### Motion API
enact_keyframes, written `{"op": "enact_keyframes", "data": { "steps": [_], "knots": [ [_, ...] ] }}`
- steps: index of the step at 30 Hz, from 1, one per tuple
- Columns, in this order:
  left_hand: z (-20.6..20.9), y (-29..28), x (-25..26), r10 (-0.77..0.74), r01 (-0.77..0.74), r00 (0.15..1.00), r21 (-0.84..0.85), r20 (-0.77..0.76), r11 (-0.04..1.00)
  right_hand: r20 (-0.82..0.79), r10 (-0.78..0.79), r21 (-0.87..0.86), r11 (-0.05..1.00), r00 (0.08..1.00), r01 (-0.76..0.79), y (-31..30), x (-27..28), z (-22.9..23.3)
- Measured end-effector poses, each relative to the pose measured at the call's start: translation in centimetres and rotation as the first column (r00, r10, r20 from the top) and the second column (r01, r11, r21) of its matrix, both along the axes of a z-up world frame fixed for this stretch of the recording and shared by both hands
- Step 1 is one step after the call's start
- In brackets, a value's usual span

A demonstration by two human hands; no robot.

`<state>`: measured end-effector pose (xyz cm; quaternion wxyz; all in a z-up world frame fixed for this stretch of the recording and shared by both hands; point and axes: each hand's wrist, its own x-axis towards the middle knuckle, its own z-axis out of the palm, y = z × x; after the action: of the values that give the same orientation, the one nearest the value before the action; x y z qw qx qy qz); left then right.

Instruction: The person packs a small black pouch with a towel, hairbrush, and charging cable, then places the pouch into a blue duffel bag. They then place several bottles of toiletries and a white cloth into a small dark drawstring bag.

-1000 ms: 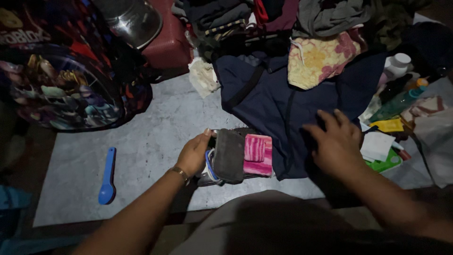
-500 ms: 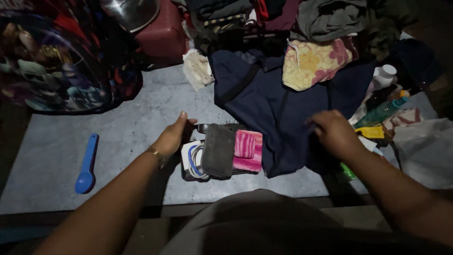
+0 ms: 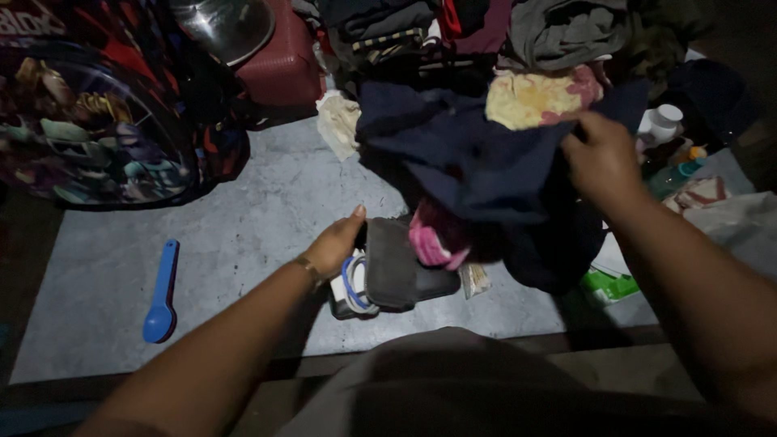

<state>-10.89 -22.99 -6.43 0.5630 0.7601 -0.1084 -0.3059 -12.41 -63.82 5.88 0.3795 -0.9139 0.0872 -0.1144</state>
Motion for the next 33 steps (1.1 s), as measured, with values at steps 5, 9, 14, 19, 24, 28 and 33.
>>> {"op": "enact_keyframes", "data": {
  "steps": [5, 9, 14, 19, 24, 28, 33],
  "knots": [
    [-4.5, -1.4, -0.6, 0.025, -0.026, 0.998, 0.008, 0.049, 1.000, 0.177, 0.161, -0.020, 0.987, 0.971, -0.159, 5.3, 1.3, 2.4],
    [-9.0, -2.9, -0.3, -0.219, 0.007, 0.908, 0.510, 0.356, 0.860, 0.256, 0.274, 0.019, 0.957, 0.927, -0.288, 11.3, 0.6, 4.0],
    [-7.7, -2.6, -1.5, 0.226, -0.231, 0.973, 0.185, 0.051, 0.955, 0.242, 0.477, -0.021, 0.873, 0.845, -0.487, 19.2, -0.6, 4.3],
    [-0.7, 1.3, -3.1, -0.003, -0.005, 0.993, 0.068, 0.119, 0.998, 0.179, 0.797, 0.083, 0.572, 0.577, -0.816, 23.0, -0.8, 3.9],
    [5.0, 5.4, -4.0, -0.025, 0.069, 0.978, 0.208, -0.206, 0.976, -0.082, 0.567, 0.511, 0.730, 0.820, -0.454, 17.1, 1.7, 5.4],
    [7.4, 9.7, -3.1, -0.086, 0.114, 0.959, 0.090, -0.270, 0.989, -0.197, 0.211, -0.189, 0.950, 0.957, -0.249, 10.8, 2.8, 4.9],
    [8.4, 12.6, -1.8, 0.309, -0.300, 0.872, 0.084, -0.379, 0.950, -0.480, 0.324, -0.057, 0.916, 0.815, -0.397, 9.6, 3.1, 1.0]
  ]
}}
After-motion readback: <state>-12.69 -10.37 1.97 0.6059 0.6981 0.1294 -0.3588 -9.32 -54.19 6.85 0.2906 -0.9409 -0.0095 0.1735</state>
